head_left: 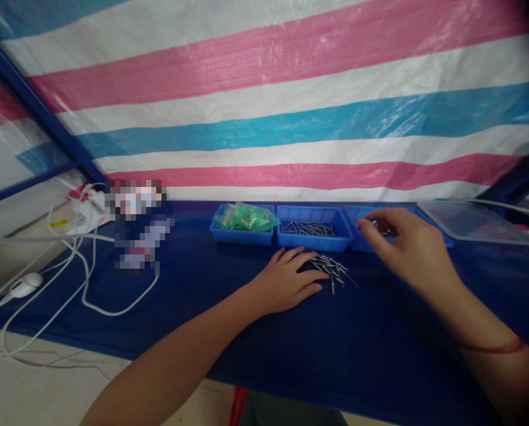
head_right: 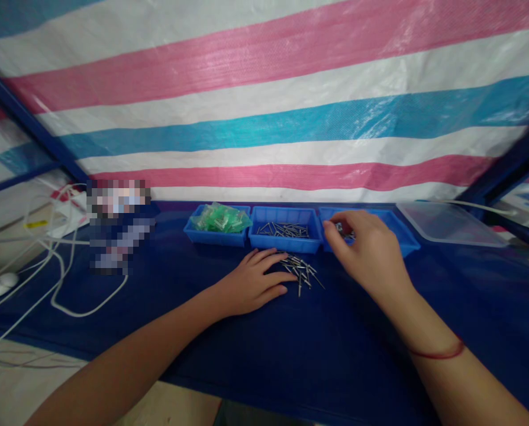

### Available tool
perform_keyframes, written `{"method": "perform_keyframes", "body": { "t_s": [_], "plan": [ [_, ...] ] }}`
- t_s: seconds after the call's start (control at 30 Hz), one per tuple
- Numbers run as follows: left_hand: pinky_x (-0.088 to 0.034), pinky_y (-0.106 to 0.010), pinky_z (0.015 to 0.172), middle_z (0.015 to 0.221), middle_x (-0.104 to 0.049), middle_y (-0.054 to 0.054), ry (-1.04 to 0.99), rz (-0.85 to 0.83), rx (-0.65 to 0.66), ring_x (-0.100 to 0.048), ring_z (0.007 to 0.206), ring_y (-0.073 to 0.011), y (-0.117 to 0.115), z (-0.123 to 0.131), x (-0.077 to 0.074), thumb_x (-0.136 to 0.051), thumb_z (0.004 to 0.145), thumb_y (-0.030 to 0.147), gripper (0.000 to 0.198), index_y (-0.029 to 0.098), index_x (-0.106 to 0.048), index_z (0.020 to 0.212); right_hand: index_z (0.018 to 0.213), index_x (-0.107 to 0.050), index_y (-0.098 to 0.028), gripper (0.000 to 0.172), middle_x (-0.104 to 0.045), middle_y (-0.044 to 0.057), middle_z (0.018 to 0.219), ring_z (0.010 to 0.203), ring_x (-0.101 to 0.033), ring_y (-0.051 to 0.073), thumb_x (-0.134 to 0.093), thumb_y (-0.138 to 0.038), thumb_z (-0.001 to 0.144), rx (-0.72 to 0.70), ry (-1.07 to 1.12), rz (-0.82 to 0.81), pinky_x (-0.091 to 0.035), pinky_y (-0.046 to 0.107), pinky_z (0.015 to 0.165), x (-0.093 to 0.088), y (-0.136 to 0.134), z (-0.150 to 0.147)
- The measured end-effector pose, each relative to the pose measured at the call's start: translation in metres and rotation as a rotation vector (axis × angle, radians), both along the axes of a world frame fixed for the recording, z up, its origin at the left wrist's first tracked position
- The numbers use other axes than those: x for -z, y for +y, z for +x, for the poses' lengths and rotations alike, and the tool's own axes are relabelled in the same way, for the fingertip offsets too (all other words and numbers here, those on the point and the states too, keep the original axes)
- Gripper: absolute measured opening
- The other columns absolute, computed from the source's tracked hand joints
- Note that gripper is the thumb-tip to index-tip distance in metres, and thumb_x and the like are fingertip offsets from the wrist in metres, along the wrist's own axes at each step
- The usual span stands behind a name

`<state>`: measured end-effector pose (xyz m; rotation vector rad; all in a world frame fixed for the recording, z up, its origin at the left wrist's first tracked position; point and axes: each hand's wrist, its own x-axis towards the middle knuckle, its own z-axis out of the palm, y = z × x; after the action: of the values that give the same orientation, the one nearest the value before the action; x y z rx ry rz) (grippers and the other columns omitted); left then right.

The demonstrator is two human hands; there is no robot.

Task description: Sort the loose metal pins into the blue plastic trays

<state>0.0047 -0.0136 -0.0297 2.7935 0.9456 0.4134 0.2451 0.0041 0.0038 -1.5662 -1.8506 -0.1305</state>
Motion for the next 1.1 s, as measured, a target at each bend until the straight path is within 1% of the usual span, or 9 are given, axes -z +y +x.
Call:
{"method": "perform_keyframes", "body": {
  "t_s": [0.03, 0.13, 0.23, 0.3, 0.4, 0.5, 0.63, 0.77, 1.1],
  "plan": [
    [-0.028, -0.052, 0.108, 0.141, -0.044, -0.006, -0.013, 0.01, 0.001, -0.033, 0.133, -0.0271, 0.001, 0.0, 0.001, -0.042, 0.094, 0.035, 0.032, 0.03, -0.056, 0.123, 0.088, -0.063, -0.018, 0.025, -0.062, 0.005, 0.071, 0.065, -0.057, 0.018, -0.05, -0.039, 0.085, -0.116, 0.03, -0.027, -0.042, 0.03, 0.062, -0.001, -0.005, -0.007],
    [-0.032, -0.043, 0.108, 0.134, -0.05, -0.007, -0.073, 0.041, 0.028, -0.04, 0.127, -0.0233, 0.005, 0.0, 0.005, -0.043, 0.093, 0.023, 0.03, 0.026, -0.06, 0.118, 0.079, -0.06, -0.02, 0.016, -0.053, -0.003, 0.053, 0.046, -0.048, 0.011, -0.05, -0.032, 0.085, -0.413, 0.02, -0.266, -0.035, 0.024, 0.05, -0.001, -0.018, -0.025],
    [-0.036, -0.035, 0.106, 0.126, -0.055, -0.008, -0.151, 0.028, 0.076, -0.046, 0.12, -0.0196, 0.01, 0.0, 0.01, -0.042, 0.091, 0.012, 0.032, 0.021, -0.065, 0.111, 0.072, -0.058, -0.02, 0.015, -0.051, -0.004, 0.05, 0.044, -0.046, 0.01, -0.05, -0.026, 0.082, -0.559, -0.098, -0.447, -0.031, 0.023, 0.048, 0.003, -0.02, -0.031],
    [-0.038, -0.033, 0.104, 0.124, -0.056, -0.009, -0.196, -0.005, 0.09, -0.048, 0.117, -0.0186, 0.012, 0.0, 0.011, -0.041, 0.089, 0.008, 0.033, 0.02, -0.066, 0.107, 0.071, -0.059, -0.021, 0.013, -0.054, -0.003, 0.053, 0.046, -0.048, 0.01, -0.052, -0.027, 0.081, -0.563, -0.182, -0.502, -0.03, 0.024, 0.049, 0.006, -0.017, -0.03],
    [-0.04, -0.034, 0.102, 0.121, -0.056, -0.01, -0.242, -0.054, 0.087, -0.051, 0.115, -0.0186, 0.013, 0.0, 0.01, -0.041, 0.086, 0.003, 0.036, 0.019, -0.065, 0.108, 0.08, -0.058, -0.022, 0.01, -0.058, -0.002, 0.059, 0.051, -0.052, 0.012, -0.055, -0.031, 0.08, -0.539, -0.249, -0.539, -0.03, 0.025, 0.05, 0.01, -0.011, -0.026],
    [-0.042, -0.033, 0.101, 0.118, -0.057, -0.01, -0.278, -0.106, 0.077, -0.053, 0.112, -0.0182, 0.014, 0.0, 0.008, -0.039, 0.082, -0.002, 0.041, 0.017, -0.064, 0.108, 0.086, -0.056, -0.022, 0.011, -0.06, -0.002, 0.062, 0.055, -0.055, 0.014, -0.054, -0.032, 0.08, -0.54, -0.255, -0.564, -0.03, 0.025, 0.051, 0.013, -0.009, -0.025],
    [-0.043, -0.031, 0.1, 0.117, -0.057, -0.009, -0.297, -0.156, 0.092, -0.054, 0.111, -0.0173, 0.015, 0.001, 0.007, -0.037, 0.081, -0.003, 0.043, 0.017, -0.062, 0.11, 0.083, -0.057, -0.022, 0.008, -0.061, -0.001, 0.064, 0.056, -0.056, 0.015, -0.052, -0.028, 0.081, -0.55, -0.214, -0.558, -0.032, 0.026, 0.053, 0.015, -0.009, -0.026],
    [-0.043, -0.033, 0.099, 0.116, -0.057, -0.009, -0.303, -0.162, 0.087, -0.055, 0.11, -0.0175, 0.015, 0.001, 0.006, -0.037, 0.082, -0.002, 0.043, 0.019, -0.062, 0.109, 0.084, -0.06, -0.022, 0.011, -0.061, 0.0, 0.066, 0.057, -0.055, 0.015, -0.051, -0.022, 0.079, -0.538, -0.217, -0.53, -0.034, 0.026, 0.054, 0.017, -0.009, -0.028],
    [-0.044, -0.032, 0.096, 0.109, -0.059, -0.008, -0.283, -0.107, 0.063, -0.055, 0.103, -0.0176, 0.015, 0.002, 0.005, -0.04, 0.081, 0.0, 0.04, 0.018, -0.063, 0.108, 0.082, -0.058, -0.019, 0.012, -0.06, 0.004, 0.08, 0.067, -0.057, 0.016, -0.046, -0.023, 0.082, -0.447, -0.316, -0.491, -0.036, 0.026, 0.059, 0.017, -0.012, -0.033]
  ]
}}
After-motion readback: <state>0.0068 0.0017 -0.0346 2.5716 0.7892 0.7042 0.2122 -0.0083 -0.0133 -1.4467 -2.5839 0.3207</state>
